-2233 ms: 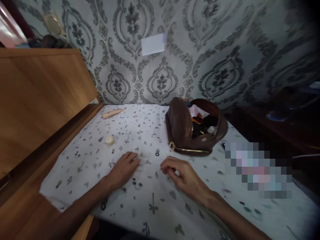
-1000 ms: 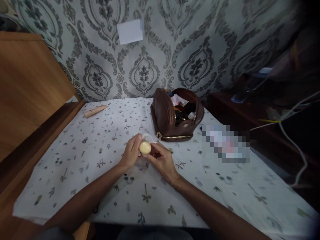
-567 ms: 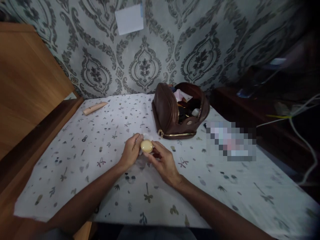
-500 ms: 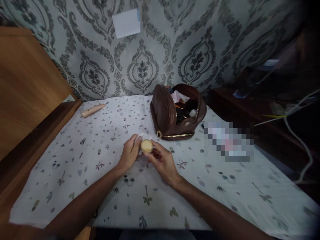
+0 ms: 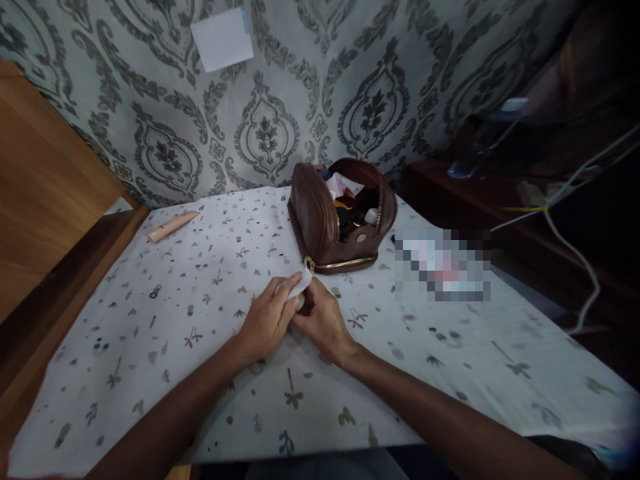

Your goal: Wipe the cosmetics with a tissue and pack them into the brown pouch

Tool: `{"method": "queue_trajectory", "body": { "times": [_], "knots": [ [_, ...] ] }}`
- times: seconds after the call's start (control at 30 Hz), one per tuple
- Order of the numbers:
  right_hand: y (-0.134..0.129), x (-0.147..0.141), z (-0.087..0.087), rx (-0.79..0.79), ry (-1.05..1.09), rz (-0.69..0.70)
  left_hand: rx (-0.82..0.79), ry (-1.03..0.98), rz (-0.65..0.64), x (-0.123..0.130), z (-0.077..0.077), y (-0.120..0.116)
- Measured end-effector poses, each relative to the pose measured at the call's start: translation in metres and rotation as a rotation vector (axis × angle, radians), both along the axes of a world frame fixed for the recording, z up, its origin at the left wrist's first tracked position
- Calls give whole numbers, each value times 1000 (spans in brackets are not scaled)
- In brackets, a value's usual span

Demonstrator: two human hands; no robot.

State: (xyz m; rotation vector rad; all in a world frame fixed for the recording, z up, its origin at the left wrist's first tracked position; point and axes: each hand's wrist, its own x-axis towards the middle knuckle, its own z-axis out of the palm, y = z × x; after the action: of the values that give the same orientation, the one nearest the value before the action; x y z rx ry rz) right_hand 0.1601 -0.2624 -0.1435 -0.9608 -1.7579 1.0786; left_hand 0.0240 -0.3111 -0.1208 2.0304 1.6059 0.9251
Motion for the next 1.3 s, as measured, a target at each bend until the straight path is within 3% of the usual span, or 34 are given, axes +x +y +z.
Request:
{"method": "queue_trajectory", "body": {
  "times": [0.2, 0.43, 0.67, 1.03, 1.3],
  "knots": [
    [-3, 0, 1, 38, 15, 36, -57, -10, 52, -4, 2, 1],
    [-6, -2, -2, -84, 146, 58, -163, -233, 149, -5, 4, 5],
    [-7, -1, 1, -28, 143, 94, -143, -341, 83, -7, 3, 7],
    [-5, 0, 3, -131, 170, 198, -81, -316, 120, -4, 10, 3],
    [-4, 1, -3, -133, 214, 273, -159, -405, 271, -8, 4, 8]
  ]
}}
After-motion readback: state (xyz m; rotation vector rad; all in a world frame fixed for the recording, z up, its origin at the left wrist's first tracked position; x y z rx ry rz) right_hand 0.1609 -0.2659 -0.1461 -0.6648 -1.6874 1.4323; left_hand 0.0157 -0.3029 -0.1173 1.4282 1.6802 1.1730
